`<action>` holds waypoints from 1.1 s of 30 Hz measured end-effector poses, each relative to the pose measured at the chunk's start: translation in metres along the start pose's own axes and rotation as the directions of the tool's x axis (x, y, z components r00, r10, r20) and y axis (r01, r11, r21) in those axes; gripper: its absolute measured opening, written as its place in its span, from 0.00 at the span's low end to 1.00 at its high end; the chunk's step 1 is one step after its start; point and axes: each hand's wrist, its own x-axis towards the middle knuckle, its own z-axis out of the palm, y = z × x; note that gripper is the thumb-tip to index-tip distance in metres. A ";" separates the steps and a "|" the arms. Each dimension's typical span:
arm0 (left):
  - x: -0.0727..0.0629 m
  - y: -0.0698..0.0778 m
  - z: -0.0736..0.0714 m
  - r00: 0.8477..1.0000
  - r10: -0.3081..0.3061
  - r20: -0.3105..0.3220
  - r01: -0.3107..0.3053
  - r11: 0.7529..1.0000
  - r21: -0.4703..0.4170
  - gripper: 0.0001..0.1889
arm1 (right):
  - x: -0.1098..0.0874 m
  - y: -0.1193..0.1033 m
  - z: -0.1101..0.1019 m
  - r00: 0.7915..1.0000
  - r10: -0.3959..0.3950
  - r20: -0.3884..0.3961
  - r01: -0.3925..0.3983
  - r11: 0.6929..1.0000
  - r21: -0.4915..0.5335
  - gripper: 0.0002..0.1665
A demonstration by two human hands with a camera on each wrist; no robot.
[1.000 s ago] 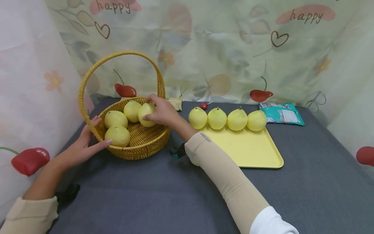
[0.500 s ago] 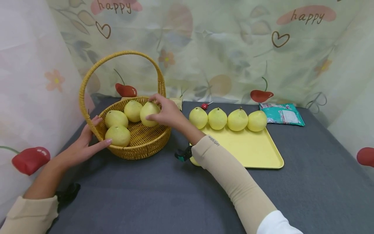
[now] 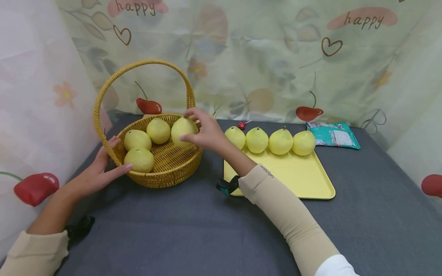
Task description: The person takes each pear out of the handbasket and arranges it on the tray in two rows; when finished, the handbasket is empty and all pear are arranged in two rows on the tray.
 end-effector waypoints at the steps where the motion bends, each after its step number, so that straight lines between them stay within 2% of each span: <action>1: 0.000 0.000 0.000 1.000 0.003 -0.002 -0.003 1.000 0.000 0.50 | -0.001 0.000 -0.001 1.000 -0.008 -0.002 0.008 1.000 0.003 0.35; 20: 0.000 0.002 0.001 1.000 0.004 0.006 -0.004 1.000 -0.008 0.50 | -0.043 0.005 -0.037 0.994 -0.069 -0.079 0.076 0.993 0.094 0.33; 28: 0.002 0.000 0.001 1.000 0.020 -0.004 -0.020 1.000 -0.003 0.49 | -0.062 0.018 -0.053 0.991 -0.082 -0.105 0.089 0.994 0.058 0.33; 33: 0.001 -0.002 0.001 1.000 0.029 -0.009 -0.029 0.999 -0.013 0.49 | -0.074 0.027 -0.061 0.995 -0.052 -0.081 0.052 0.999 0.005 0.34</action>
